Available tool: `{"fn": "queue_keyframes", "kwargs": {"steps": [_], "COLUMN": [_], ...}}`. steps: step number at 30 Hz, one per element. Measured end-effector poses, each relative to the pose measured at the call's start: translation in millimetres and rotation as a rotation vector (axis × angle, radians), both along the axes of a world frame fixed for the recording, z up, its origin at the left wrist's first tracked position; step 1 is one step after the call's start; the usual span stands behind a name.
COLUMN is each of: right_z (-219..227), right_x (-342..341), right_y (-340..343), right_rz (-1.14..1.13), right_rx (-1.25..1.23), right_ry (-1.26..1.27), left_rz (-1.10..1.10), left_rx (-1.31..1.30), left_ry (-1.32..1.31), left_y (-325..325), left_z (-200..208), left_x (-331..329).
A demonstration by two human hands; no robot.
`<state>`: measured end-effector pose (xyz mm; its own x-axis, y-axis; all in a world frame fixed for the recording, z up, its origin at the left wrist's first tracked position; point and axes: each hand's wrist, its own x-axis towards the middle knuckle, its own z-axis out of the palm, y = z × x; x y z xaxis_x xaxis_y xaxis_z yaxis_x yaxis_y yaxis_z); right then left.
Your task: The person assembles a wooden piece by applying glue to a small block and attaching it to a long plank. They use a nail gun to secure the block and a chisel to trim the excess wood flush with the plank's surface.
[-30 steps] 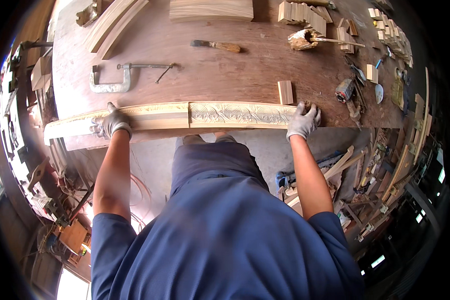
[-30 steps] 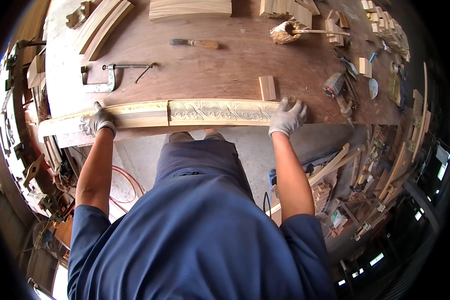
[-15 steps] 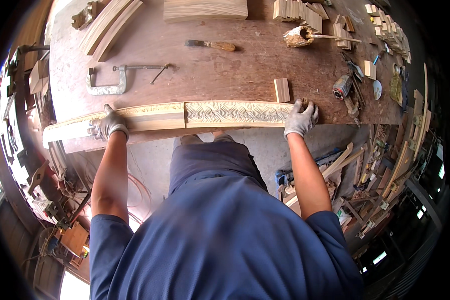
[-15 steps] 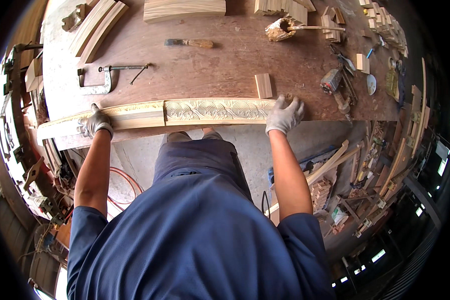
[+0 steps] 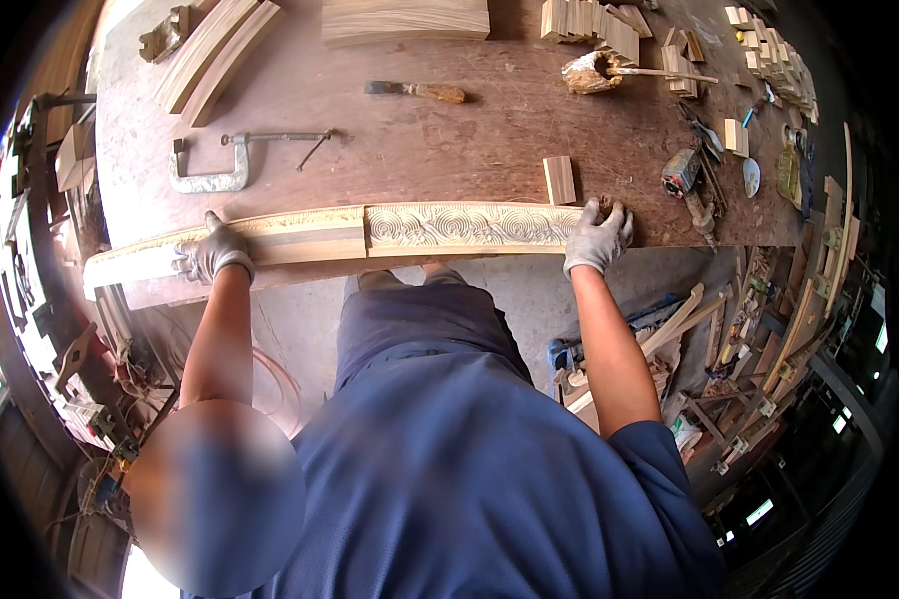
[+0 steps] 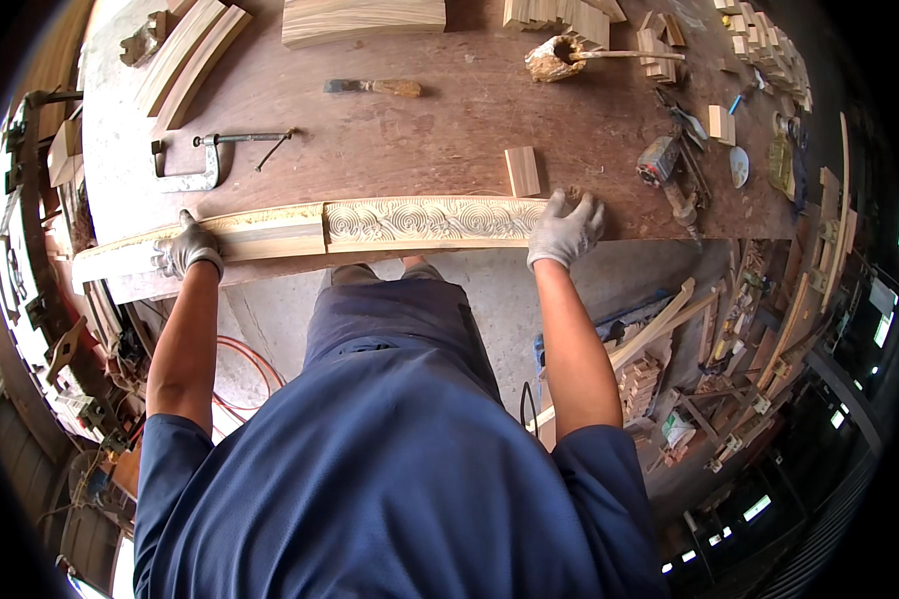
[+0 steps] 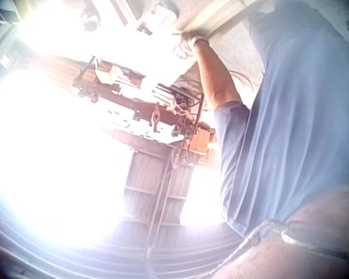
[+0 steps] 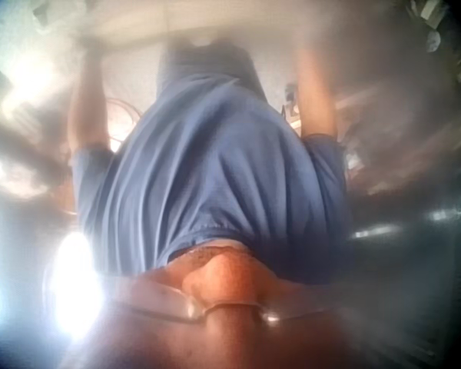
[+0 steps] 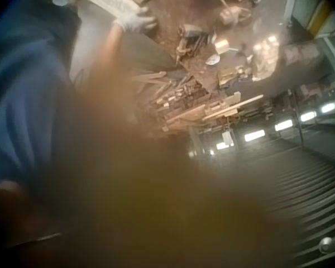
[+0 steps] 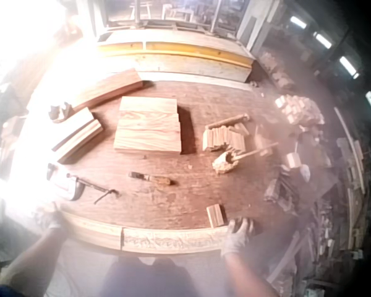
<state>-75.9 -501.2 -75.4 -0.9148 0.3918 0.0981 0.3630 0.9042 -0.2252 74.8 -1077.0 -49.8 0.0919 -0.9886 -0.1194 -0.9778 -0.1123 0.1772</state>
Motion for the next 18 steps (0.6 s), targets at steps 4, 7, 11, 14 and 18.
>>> {"fn": "queue_keyframes", "kwargs": {"steps": [4,7,11,14,18], "right_z": [0.8,0.4,-0.4,-0.4,1.9], "right_x": [-0.5,-0.5,0.0,0.6,0.4], "right_y": [-0.2,0.3,0.4,0.4,-1.3], "right_rz": [0.000,0.004,0.009,0.006,0.001], "right_rx": [0.007,0.010,0.007,0.009,-0.006], "right_ry": [-0.008,-0.003,0.006,0.006,-0.009], "left_rz": [-0.009,0.016,0.010,0.010,0.011], "left_rx": [-0.021,-0.027,-0.043,-0.045,-0.049], "left_ry": [-0.007,-0.049,-0.039,-0.032,-0.036], "left_y": [-0.1,4.5,3.5,6.6,4.9], "left_z": [-1.0,4.6,0.7,4.1,3.1], "left_x": [1.0,-3.8,-1.3,-4.2,-2.0]}}
